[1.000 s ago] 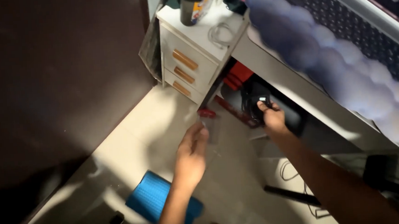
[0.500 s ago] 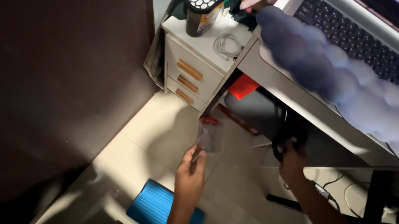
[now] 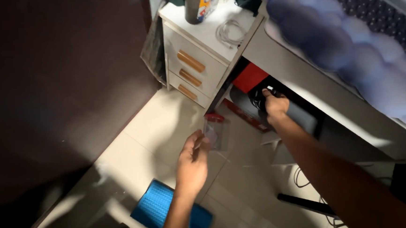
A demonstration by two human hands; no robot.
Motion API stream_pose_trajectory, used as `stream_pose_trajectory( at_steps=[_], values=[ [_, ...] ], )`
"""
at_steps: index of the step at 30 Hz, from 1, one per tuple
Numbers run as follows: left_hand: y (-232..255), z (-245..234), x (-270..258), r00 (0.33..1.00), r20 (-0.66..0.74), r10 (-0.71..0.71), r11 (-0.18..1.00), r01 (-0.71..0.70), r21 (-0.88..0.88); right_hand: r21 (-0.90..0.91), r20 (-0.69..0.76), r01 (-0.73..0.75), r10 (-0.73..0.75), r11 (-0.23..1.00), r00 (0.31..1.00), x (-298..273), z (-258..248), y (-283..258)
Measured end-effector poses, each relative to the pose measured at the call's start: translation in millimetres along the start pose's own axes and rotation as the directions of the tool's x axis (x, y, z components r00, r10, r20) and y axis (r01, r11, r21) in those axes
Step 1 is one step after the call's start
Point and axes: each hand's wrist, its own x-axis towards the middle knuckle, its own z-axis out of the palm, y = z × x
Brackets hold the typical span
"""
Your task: Tidying up a room by picking up trash, organizing clothes, and arranging small objects.
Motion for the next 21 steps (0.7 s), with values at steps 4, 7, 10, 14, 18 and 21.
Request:
stream_pose_trajectory(
  at_steps=[4,7,10,14,18,21],
  values=[
    [17.5,0.7,-17.1,1.0,-0.01,0.003,1.0,-0.003,0.011,0.016,0.057,0.049,-0.049,0.999,0.997,2.0,-18.2,25.4],
    [46.1,3.9,-36.2,0.999,-0.01,0.032,0.999,-0.032,-0.005,0.105,0.162,0.15,-0.166,0.983,0.973,-17.9,-44.7,51.0],
    [78.8,5.7,-66.7,0.998,0.002,0.066,0.997,-0.066,-0.03,0.277,0.312,0.141,-0.228,0.95,0.922,-100.8,-83.1,24.5],
    [119.3,-3.8,-109.8,0.989,0.028,0.144,0.989,-0.144,-0.029,0.216,0.401,-0.062,-0.03,0.974,0.916,-231.1,-134.6,-87.7],
    [184.1,-17.1,-171.6,0.987,0.038,0.155,0.987,-0.157,0.041,-0.025,0.372,-0.005,0.014,1.0,0.928,-338.1,-196.8,-195.1],
    [217.8,-31.2,-204.4,0.985,0.046,0.163,0.98,-0.167,0.105,-0.002,0.466,0.103,-0.091,0.995,0.88,-365.1,-220.6,-217.2]
  ],
)
